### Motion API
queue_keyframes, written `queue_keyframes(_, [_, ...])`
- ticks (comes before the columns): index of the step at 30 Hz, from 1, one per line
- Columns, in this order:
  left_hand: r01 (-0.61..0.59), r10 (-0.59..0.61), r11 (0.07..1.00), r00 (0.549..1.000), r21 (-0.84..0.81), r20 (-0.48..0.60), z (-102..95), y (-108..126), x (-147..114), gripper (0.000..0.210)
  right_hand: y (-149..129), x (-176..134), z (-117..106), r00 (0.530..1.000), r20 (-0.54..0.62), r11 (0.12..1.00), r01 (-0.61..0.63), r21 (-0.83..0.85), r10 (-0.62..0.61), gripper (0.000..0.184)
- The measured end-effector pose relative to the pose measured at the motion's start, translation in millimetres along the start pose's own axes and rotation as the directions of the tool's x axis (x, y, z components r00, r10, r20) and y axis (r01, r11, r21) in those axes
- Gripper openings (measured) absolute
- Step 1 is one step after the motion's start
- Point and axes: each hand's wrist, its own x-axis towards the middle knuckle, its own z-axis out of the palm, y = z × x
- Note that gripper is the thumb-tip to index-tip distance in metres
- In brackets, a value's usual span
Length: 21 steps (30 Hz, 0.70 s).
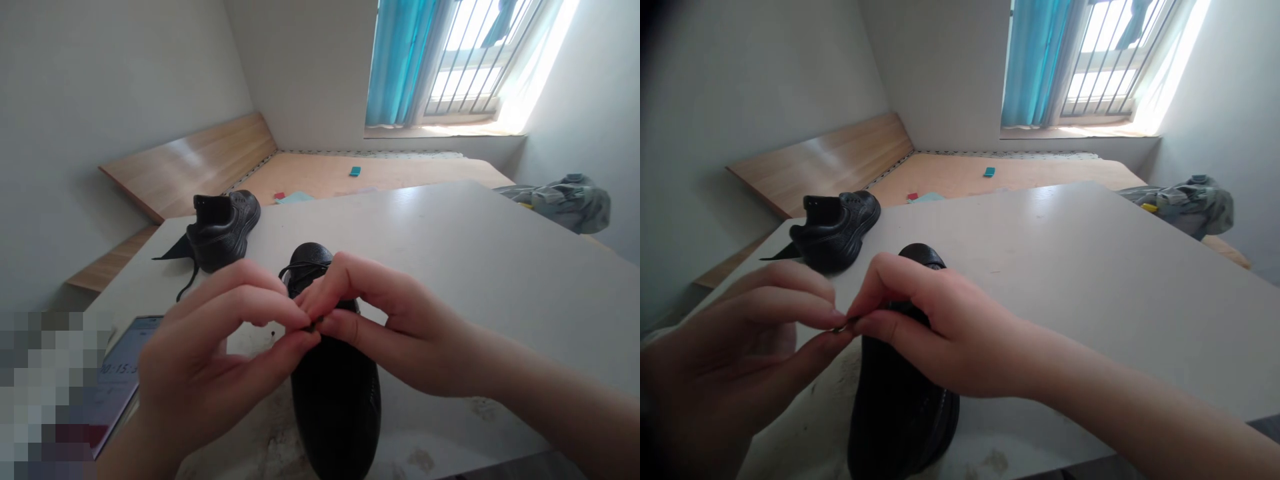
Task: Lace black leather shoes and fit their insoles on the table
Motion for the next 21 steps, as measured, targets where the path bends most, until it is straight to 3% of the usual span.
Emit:
queue_keyframes(2, [0.019,-0.019,1.0,1.0,0.017,-0.003,1.7,-3,0,0.016,5,1,2,1.0,-0.024,1.0,-0.003,0.021,0.004,0.005])
queue_keyframes(6, [0.193,-0.188,0.977,0.98,-0.087,0.062,4.7,-7,0,0.01,13,3,4,0.996,-0.072,0.973,-0.037,0.227,0.055,0.013])
queue_keyframes(10, [0.253,-0.249,0.964,0.967,-0.082,0.063,6.1,-4,0,0.008,13,3,5,0.99,-0.085,0.939,-0.081,0.335,0.115,0.021])
queue_keyframes(21, [0.233,-0.231,0.972,0.971,0.023,-0.06,10.2,-1,1,0.01,13,2,8,0.995,-0.086,0.972,-0.025,0.235,0.046,0.01])
